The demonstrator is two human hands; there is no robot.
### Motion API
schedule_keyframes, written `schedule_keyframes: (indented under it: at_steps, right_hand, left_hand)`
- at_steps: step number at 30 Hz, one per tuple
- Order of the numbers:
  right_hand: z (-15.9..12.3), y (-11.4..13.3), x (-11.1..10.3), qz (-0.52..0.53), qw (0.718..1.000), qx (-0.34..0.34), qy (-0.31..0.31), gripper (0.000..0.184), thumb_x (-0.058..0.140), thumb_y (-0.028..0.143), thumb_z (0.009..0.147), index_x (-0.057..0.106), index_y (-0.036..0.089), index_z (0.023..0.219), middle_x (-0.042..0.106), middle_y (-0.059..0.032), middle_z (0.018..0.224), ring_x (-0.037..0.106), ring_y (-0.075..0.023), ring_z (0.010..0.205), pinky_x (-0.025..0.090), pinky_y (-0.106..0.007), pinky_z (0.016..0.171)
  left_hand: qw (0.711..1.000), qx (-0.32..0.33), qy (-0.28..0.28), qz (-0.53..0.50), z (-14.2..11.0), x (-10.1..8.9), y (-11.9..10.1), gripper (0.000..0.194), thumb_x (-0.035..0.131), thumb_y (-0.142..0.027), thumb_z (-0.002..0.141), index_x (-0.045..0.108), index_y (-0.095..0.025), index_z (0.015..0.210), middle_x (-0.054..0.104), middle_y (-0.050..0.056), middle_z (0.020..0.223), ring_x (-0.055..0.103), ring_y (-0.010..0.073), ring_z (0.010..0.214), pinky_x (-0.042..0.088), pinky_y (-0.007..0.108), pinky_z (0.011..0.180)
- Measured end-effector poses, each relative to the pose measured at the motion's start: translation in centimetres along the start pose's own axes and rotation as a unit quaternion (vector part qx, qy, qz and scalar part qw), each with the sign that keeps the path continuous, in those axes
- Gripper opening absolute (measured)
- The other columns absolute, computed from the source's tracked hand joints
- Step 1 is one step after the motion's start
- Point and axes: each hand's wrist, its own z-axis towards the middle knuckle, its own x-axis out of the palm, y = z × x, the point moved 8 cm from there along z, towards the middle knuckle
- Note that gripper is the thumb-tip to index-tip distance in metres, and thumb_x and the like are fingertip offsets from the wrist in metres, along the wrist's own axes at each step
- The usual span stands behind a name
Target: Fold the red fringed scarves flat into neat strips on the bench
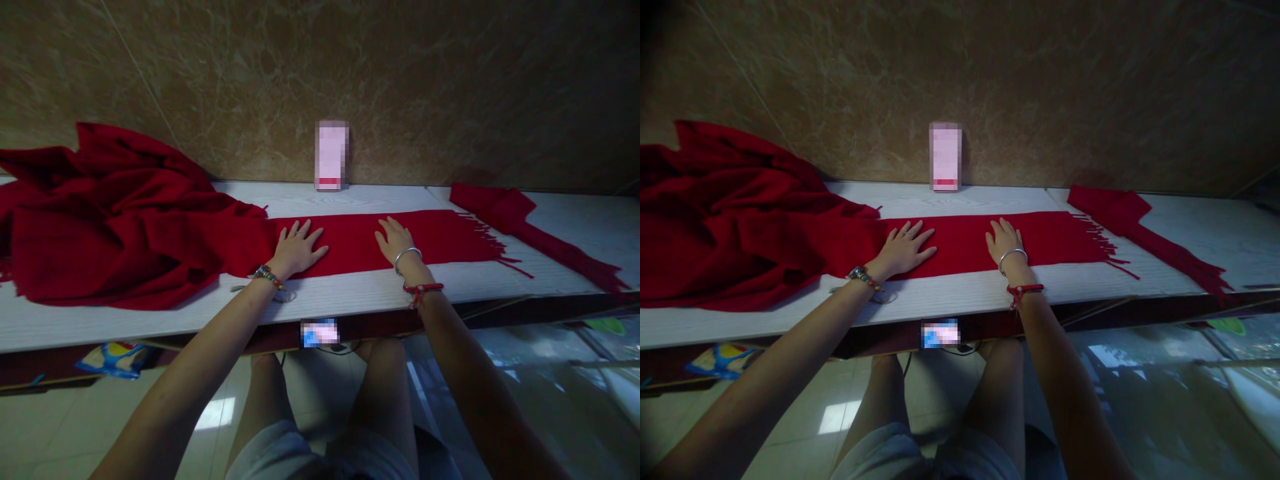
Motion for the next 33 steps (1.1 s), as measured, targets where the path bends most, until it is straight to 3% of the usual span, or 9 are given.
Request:
schedule_keyframes:
  at_steps: [2,6,9,13,15,19,22,26,33]
  right_hand:
    - [-0.2,1.8,0.1,0.026,0.996,-0.081,-0.001,0.049,0.038,0.029,0.089,0.044,0.013,0.135,0.035,-0.0116,0.147,0.03,-0.0227,0.136,0.027,-0.046,0.11]
    - [-1.3,5.0,1.7,0.032,0.975,-0.207,0.076,0.049,0.039,0.033,0.089,0.043,0.021,0.136,0.037,-0.006,0.146,0.03,-0.0189,0.136,0.025,-0.044,0.111]
    - [-1.0,4.2,2.1,0.003,0.983,-0.159,0.089,0.046,0.038,0.032,0.09,0.047,0.02,0.134,0.042,-0.0073,0.144,0.035,-0.0208,0.133,0.026,-0.046,0.11]
    - [-0.2,1.0,1.2,-0.018,0.998,-0.031,0.048,0.045,0.038,0.029,0.09,0.049,0.015,0.132,0.042,-0.0126,0.142,0.037,-0.0257,0.132,0.029,-0.05,0.108]
    - [0.0,0.3,0.8,-0.004,1.0,-0.014,0.028,0.047,0.039,0.029,0.089,0.049,0.012,0.131,0.042,-0.0148,0.142,0.036,-0.0259,0.132,0.03,-0.048,0.108]
    - [-0.5,2.5,1.0,0.055,0.988,-0.14,0.04,0.05,0.042,0.031,0.088,0.045,0.016,0.135,0.035,-0.0103,0.147,0.03,-0.0199,0.136,0.028,-0.041,0.11]
    - [-1.1,4.1,1.7,0.048,0.976,-0.196,0.085,0.048,0.041,0.033,0.089,0.045,0.022,0.135,0.039,-0.006,0.145,0.032,-0.0188,0.135,0.025,-0.044,0.111]
    - [-0.8,2.7,1.8,-0.008,0.991,-0.1,0.094,0.047,0.037,0.03,0.091,0.045,0.017,0.135,0.038,-0.0089,0.146,0.033,-0.0213,0.134,0.024,-0.045,0.111]
    - [-0.4,-1.4,0.2,-0.045,0.997,0.059,0.031,0.048,0.033,0.033,0.092,0.045,0.017,0.135,0.039,-0.0127,0.144,0.034,-0.0279,0.133,0.025,-0.056,0.107]
  left_hand:
    - [1.0,-0.017,0.002,-0.002,0.0,0.0,0.1,0.061,0.025,-0.055,0.091,0.027,-0.024,0.144,0.014,0.007,0.154,0.011,0.0316,0.14,0.016,0.049,0.111]
    - [1.0,-0.019,0.003,-0.007,0.0,0.0,0.1,0.062,0.025,-0.056,0.091,0.026,-0.025,0.144,0.014,0.007,0.154,0.011,0.0321,0.14,0.016,0.05,0.111]
    - [1.0,-0.016,0.001,-0.004,0.0,0.0,0.2,0.062,0.025,-0.055,0.091,0.026,-0.024,0.144,0.015,0.007,0.154,0.012,0.0319,0.14,0.016,0.049,0.111]
    - [1.0,-0.014,-0.001,-0.001,0.0,0.0,0.2,0.061,0.025,-0.055,0.091,0.027,-0.025,0.144,0.016,0.007,0.154,0.012,0.0315,0.14,0.017,0.049,0.111]
    - [1.0,-0.015,-0.003,0.001,0.1,0.0,0.2,0.06,0.025,-0.055,0.092,0.027,-0.025,0.144,0.016,0.007,0.154,0.013,0.0311,0.14,0.017,0.049,0.111]
    - [1.0,-0.018,-0.007,0.001,0.1,0.0,0.2,0.06,0.025,-0.054,0.092,0.028,-0.025,0.144,0.017,0.007,0.154,0.013,0.0308,0.14,0.017,0.049,0.111]
    - [1.0,-0.017,-0.006,0.002,0.2,0.1,0.2,0.06,0.025,-0.054,0.092,0.027,-0.026,0.144,0.017,0.007,0.154,0.013,0.031,0.14,0.017,0.05,0.111]
    - [1.0,-0.017,-0.001,0.005,0.1,0.0,0.2,0.06,0.025,-0.055,0.091,0.027,-0.026,0.144,0.016,0.006,0.154,0.013,0.0309,0.14,0.017,0.049,0.111]
    - [1.0,-0.021,0.006,-0.005,0.0,0.0,0.2,0.061,0.024,-0.056,0.091,0.026,-0.026,0.144,0.014,0.006,0.154,0.011,0.0316,0.14,0.015,0.05,0.111]
